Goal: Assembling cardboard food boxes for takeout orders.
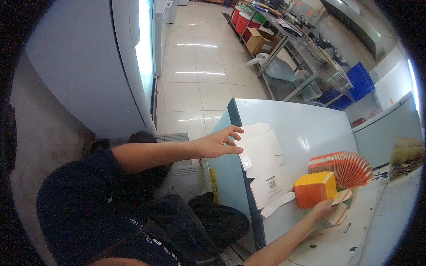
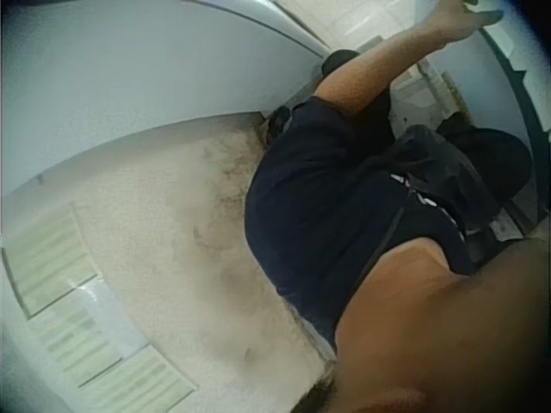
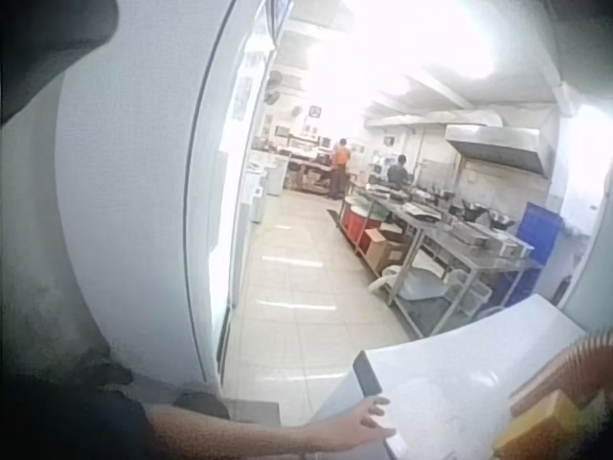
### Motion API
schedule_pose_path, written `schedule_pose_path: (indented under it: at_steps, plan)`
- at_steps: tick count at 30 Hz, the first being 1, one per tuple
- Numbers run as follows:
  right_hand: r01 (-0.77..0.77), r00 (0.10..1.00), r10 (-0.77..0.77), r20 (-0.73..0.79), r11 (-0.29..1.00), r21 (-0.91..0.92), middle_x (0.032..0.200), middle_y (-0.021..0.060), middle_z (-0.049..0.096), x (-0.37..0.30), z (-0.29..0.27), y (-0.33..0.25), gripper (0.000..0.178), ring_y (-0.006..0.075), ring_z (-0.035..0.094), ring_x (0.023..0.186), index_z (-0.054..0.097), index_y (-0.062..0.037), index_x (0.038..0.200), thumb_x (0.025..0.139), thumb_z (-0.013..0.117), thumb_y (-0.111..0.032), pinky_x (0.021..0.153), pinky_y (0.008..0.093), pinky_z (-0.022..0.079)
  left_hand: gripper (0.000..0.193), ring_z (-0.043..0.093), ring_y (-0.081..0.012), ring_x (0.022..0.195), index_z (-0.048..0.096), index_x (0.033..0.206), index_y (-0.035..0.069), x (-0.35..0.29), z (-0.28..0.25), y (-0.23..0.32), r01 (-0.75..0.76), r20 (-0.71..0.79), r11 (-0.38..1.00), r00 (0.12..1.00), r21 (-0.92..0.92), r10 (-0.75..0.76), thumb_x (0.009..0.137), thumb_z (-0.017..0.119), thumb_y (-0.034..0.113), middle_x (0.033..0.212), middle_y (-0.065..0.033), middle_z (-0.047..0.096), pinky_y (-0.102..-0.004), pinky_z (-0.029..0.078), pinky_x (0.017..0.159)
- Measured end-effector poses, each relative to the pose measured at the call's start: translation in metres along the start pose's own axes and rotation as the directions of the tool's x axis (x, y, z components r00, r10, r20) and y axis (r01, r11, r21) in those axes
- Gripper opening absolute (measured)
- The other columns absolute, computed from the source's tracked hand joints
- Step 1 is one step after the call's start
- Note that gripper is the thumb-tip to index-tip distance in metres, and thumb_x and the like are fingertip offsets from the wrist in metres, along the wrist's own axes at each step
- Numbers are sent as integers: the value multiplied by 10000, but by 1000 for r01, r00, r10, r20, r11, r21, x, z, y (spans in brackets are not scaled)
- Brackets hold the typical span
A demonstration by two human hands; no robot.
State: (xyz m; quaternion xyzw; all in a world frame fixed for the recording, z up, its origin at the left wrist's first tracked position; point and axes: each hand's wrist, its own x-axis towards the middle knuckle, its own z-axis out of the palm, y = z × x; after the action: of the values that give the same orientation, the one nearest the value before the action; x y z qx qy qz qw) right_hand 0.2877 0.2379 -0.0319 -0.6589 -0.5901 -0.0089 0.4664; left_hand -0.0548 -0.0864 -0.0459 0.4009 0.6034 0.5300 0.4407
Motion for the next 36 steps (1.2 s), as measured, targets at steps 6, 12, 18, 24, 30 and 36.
schedule_pose_path:
  at_steps: [6, 12, 18, 24, 30, 36]
  plan:
    - [10, 990, -36, 135, 981, 193, 1286, 252, 497, 7, -9, 1, 583, 400, 520, 1137, 382, 81, 1325, 911, 499, -311, 958, 446, 417, 634, 486, -310, 1181, 273, 1371, 45, 5, 8, 1, -50, 8, 998, 999, 40, 50, 900, 582, 334, 1322, -226, 386, -423, 397, 964]
    - [465, 579, -783, -230, 548, -695, 1375, 163, 446, -43, -70, -132, 756, 341, 490, 1199, 235, -21, 1435, 859, 608, -337, 1034, 384, 365, 632, 525, -283, 1123, 272, 1366, 15, 7, 9, -12, -107, -31, 991, 993, 81, 110, 900, 588, 302, 1286, -226, 410, -365, 440, 913]
    - [576, 642, -304, 704, 797, -182, 1412, 174, 394, 63, -18, -103, 620, 355, 413, 1270, 379, -69, 1392, 917, 463, -458, 1041, 403, 340, 606, 534, -259, 1094, 304, 1349, -3, 13, 10, -13, -133, -7, 984, 991, 119, 135, 900, 590, 286, 1273, -227, 418, -361, 446, 897]
    - [527, 647, -227, 728, 823, -211, 1423, 198, 361, 23, 13, -65, 632, 395, 437, 1236, 334, -105, 1421, 940, 302, -513, 1058, 458, 303, 601, 528, -241, 1069, 333, 1330, -13, 4, 3, -14, -258, 41, 932, 966, 254, 256, 882, 617, 270, 1261, -183, 432, -344, 460, 861]
    - [535, 759, -235, 607, 756, -377, 1407, 187, 376, 14, -3, -66, 642, 405, 429, 1240, 315, -119, 1428, 942, 260, -535, 1044, 501, 303, 588, 531, -231, 1029, 366, 1300, -28, 8, 8, -11, -279, 94, 947, 959, 162, 266, 861, 639, 253, 1248, -170, 446, -354, 459, 845]
    - [777, 620, -785, 4, 613, -146, 1309, 178, 491, -77, 10, -108, 470, 356, 500, 1159, 535, -24, 1246, 856, 639, -264, 1008, 416, 364, 480, 573, -258, 948, 484, 1185, -25, 20, -1, -26, -308, -104, 891, 927, 333, 359, 828, 658, 243, 1106, -184, 544, -359, 471, 801]
